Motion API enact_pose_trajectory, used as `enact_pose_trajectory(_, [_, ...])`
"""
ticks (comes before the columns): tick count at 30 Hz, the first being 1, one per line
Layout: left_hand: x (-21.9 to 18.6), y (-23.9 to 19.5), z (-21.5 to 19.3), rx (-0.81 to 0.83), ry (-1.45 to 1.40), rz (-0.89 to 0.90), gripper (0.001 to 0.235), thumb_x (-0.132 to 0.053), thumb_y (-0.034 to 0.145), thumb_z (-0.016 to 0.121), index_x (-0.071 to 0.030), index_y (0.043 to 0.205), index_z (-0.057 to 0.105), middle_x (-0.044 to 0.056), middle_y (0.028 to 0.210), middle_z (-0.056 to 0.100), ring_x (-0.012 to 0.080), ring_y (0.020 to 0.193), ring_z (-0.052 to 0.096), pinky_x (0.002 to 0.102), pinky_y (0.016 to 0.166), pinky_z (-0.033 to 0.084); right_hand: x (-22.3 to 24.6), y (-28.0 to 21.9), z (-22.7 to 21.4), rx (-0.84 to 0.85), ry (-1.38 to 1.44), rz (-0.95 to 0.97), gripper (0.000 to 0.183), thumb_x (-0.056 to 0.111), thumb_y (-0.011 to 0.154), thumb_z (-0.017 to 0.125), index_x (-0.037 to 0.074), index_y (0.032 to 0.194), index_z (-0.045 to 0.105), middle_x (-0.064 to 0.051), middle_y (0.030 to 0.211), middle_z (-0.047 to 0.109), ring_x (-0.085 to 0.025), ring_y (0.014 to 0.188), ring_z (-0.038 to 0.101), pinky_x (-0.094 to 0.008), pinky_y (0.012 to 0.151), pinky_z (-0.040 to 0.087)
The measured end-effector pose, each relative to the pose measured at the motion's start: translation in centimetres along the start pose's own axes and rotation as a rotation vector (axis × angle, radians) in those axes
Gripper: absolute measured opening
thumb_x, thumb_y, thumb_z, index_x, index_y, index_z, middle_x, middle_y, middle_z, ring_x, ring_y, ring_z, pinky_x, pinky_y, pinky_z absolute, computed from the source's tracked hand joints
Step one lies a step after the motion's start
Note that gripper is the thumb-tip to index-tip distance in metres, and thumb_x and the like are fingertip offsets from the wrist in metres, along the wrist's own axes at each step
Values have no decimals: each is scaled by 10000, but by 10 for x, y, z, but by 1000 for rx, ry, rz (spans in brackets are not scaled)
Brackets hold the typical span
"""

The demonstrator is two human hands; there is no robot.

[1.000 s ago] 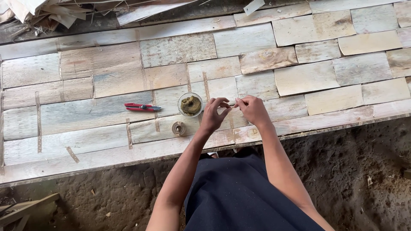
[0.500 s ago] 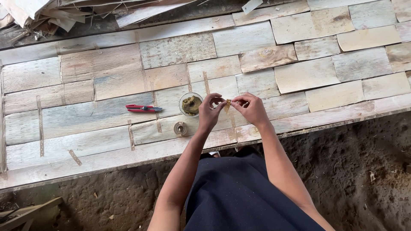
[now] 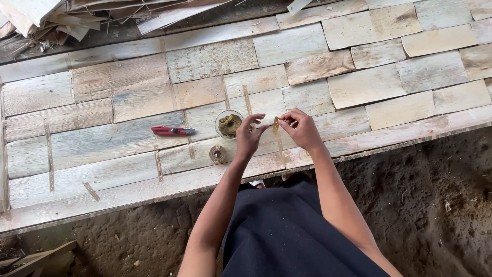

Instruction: Applying glue to thin wood strips and carefully positioning them onto a larger wooden panel to create a decorative or structural surface.

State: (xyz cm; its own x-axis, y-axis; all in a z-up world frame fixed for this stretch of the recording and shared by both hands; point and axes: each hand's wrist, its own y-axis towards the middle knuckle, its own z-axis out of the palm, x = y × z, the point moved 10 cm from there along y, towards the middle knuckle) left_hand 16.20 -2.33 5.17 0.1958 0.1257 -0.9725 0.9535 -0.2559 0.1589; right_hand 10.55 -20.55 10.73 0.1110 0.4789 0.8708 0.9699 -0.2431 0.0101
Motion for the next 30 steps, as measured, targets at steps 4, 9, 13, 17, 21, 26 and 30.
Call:
enact_pose_trajectory(4, [52,-6,16,106,35,-19,348,-144,796,862,-180,1108,712,-5,1090,765,193,1010,708,310,828,529,1,0,-3,5,8,2,95,193,923,773,116,980,770,-63,864,676,-169,827,696,-296,720,571])
enact_pose_trajectory(9, [66,-14,42,289,84,16,440,-31,805,817,-127,1197,642,52,1184,690,258,1110,699,380,914,565,20,-6,-6,30,25,-10,84,173,926,761,109,980,770,-74,870,676,-179,837,693,-305,736,567])
enact_pose_trajectory(13, [63,-18,50,333,72,16,459,9,816,793,-109,1223,616,71,1216,634,279,1123,700,427,929,562,15,-7,-5,38,21,-3,84,174,928,763,107,978,770,-65,859,674,-172,832,690,-300,741,564])
enact_pose_trajectory(17, [63,-18,61,372,78,17,481,45,816,782,-92,1243,607,98,1192,604,313,1081,711,437,925,569,15,-7,-8,45,36,-10,91,171,921,768,104,984,769,-69,867,674,-171,837,691,-300,738,566])
enact_pose_trajectory(21, [73,-19,72,393,86,19,474,52,825,768,-87,1248,605,104,1187,594,300,1014,735,397,908,575,12,-8,-9,53,41,-3,91,163,919,768,96,981,772,-64,865,674,-166,829,689,-294,736,567])
enact_pose_trajectory(26, [64,-15,73,360,95,35,489,58,812,784,-67,1251,608,132,1210,566,351,1079,707,436,931,568,7,-4,-19,48,37,4,85,168,924,765,105,981,771,-60,878,678,-163,838,691,-295,740,566])
enact_pose_trajectory(30, [57,-12,76,320,111,48,492,31,807,807,-73,1246,611,137,1229,552,382,1144,668,455,950,570,5,-4,-26,58,33,11,86,174,925,765,113,985,772,-64,886,682,-167,846,691,-300,743,566])
